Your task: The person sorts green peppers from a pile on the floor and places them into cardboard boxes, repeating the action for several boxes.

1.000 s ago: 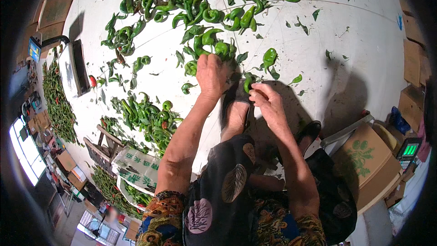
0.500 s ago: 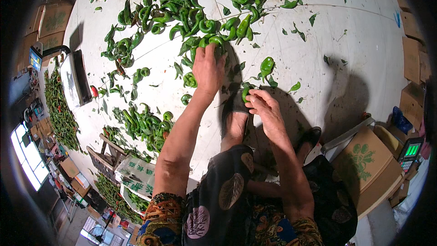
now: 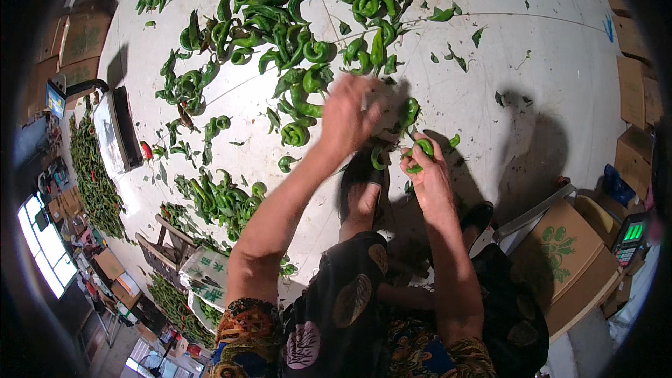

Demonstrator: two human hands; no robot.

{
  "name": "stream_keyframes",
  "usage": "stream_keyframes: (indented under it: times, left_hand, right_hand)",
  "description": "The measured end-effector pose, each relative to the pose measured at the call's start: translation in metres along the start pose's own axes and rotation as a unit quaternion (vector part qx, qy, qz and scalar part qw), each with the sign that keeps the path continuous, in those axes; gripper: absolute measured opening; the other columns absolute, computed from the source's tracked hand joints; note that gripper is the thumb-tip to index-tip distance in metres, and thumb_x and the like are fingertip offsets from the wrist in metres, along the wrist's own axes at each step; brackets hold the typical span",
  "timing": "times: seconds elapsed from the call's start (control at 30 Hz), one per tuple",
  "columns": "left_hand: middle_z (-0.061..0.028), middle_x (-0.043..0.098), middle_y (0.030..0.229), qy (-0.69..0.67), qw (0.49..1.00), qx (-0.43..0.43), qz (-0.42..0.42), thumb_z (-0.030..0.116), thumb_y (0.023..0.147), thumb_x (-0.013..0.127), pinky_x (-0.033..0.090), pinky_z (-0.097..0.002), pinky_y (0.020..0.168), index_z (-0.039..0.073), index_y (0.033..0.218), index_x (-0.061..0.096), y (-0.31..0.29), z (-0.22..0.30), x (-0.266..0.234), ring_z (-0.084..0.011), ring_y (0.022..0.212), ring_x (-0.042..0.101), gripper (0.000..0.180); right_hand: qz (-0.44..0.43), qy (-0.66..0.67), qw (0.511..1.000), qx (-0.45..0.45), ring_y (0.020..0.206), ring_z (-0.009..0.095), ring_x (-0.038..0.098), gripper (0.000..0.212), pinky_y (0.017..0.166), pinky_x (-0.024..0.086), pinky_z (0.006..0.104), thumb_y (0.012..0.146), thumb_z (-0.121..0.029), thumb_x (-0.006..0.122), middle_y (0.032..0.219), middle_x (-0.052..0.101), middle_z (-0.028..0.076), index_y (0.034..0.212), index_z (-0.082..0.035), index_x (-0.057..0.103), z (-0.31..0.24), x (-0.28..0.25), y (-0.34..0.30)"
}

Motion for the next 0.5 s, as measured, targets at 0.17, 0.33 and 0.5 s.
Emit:
stream_keyframes:
  times: [0.17, 0.33, 0.5]
  left_hand:
    - [-0.0163, 0.054, 0.101, 0.151, 0.986, -0.049, 0.055, 0.013, 0.070, 0.075, 0.047, -0.0421, 0.079, 0.014, 0.120, 0.058, 0.039, -0.035, 0.017, -0.0350, 0.096, 0.053, 0.052]
    - [-0.0151, 0.052, 0.099, 0.064, 0.993, -0.073, 0.070, 0.014, 0.064, 0.076, 0.048, -0.0428, 0.080, 0.013, 0.110, 0.061, 0.018, -0.041, 0.026, -0.0342, 0.097, 0.051, 0.048]
    - [-0.0156, 0.060, 0.102, -0.151, 0.983, -0.049, -0.088, 0.022, 0.068, 0.079, 0.047, -0.0387, 0.083, 0.003, 0.120, 0.059, -0.032, 0.008, 0.014, -0.0329, 0.093, 0.057, 0.058]
  right_hand:
    - [-0.043, -0.015, 0.999, -0.010, 0.078, 0.012, 0.053, 0.023, 0.072, 0.045, 0.0289, 0.091, -0.009, 0.061, 0.103, 0.058, 0.003, 0.113, -0.006, 0.057, -0.003, 0.010, -0.006]
    - [-0.102, -0.042, 0.994, -0.025, 0.083, 0.012, 0.053, 0.032, 0.076, 0.045, 0.0287, 0.093, -0.016, 0.058, 0.116, 0.056, 0.004, 0.123, -0.006, 0.054, -0.014, 0.007, -0.009]
    - [-0.120, -0.003, 0.992, 0.024, 0.101, 0.013, 0.055, 0.045, 0.088, 0.044, 0.0310, 0.097, -0.031, 0.054, 0.121, 0.054, 0.005, 0.134, -0.006, 0.048, -0.022, 0.018, -0.013]
Point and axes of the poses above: each hand's wrist, its own y-axis towards the middle knuckle, its own x-axis out of the palm, z = x × y, the point moved 1 cm from there along y, towards the middle knuckle
